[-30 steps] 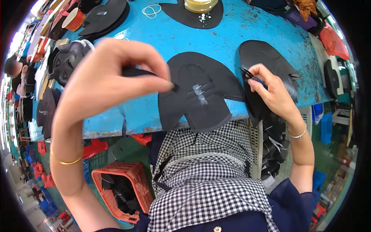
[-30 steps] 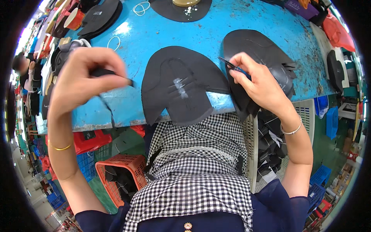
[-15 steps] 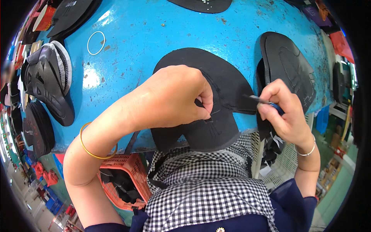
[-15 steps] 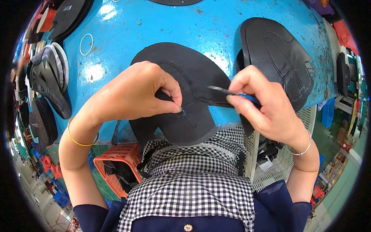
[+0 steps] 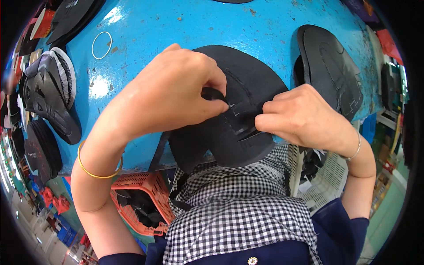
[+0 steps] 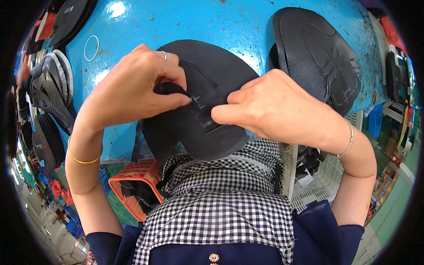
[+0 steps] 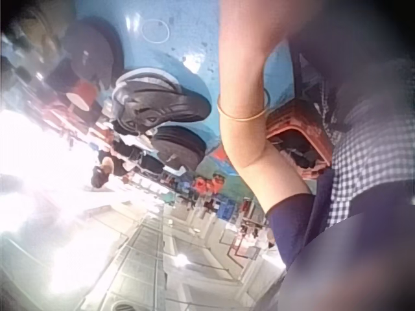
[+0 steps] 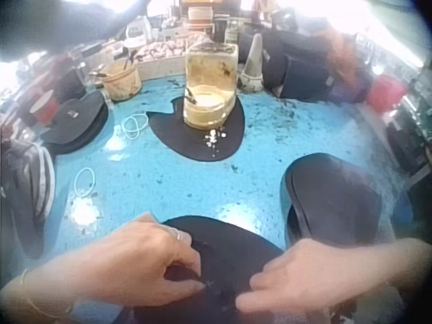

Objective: The person assembles components of a black shoe by applying adhesive with a brush and trimming excess material with scissors.

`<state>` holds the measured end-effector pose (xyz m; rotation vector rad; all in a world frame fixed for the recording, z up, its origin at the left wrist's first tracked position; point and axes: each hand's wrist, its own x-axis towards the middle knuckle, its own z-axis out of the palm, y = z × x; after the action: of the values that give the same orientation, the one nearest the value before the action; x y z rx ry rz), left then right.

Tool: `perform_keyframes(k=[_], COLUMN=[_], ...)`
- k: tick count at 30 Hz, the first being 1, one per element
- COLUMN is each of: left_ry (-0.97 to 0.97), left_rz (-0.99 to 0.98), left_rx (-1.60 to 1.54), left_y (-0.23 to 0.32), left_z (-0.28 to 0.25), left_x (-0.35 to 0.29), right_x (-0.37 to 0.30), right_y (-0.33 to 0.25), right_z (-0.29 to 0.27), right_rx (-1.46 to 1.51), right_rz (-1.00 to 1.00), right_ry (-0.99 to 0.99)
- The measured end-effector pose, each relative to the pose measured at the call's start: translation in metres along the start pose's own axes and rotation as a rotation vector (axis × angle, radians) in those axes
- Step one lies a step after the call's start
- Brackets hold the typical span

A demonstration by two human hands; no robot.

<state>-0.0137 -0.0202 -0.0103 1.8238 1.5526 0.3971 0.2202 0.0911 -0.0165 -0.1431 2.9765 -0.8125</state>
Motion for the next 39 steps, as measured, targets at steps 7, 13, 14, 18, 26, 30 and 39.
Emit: perform_keyframes(k=[7,13,14,18,26,30,39], left_ry=[0.025,0.065,0.068,0.117,0.199,0.225,0.603], left_rz=[0.110,0.130,0.132,0.150,0.053,-0.158,-0.111], left_rx=[0.108,0.094,0.094,0.084,-0.111,-0.551,-0.419], left_y=[-0.003,-0.006,-0.006,-0.004,-0.009,-0.009,0.009], left_z=[0.004,0.006,0.007,0.009,0.011,0.002,-0.044], left_x=[-0.001,-0.008,-0.010,-0.013,-0.022,-0.029,-0.056], right_x=[0.011,0.016,0.015,0.023,0.017,0.014,0.029], right_y=[0.000,0.001,-0.001,0.000,-0.013,-0.048,-0.073], right_z=[0.008,-0.001,-0.003,0.004,-0.005,0.026,0.051], right_rx=[-0.119,0.041,0.023,0.006,0.094,-0.288,-0.595], right_rz=[0.062,0.127,0.175,0.172,0.242,0.014,0.132], right_ry=[0.116,0.140,0.154,0.160,0.182,0.321,0.268])
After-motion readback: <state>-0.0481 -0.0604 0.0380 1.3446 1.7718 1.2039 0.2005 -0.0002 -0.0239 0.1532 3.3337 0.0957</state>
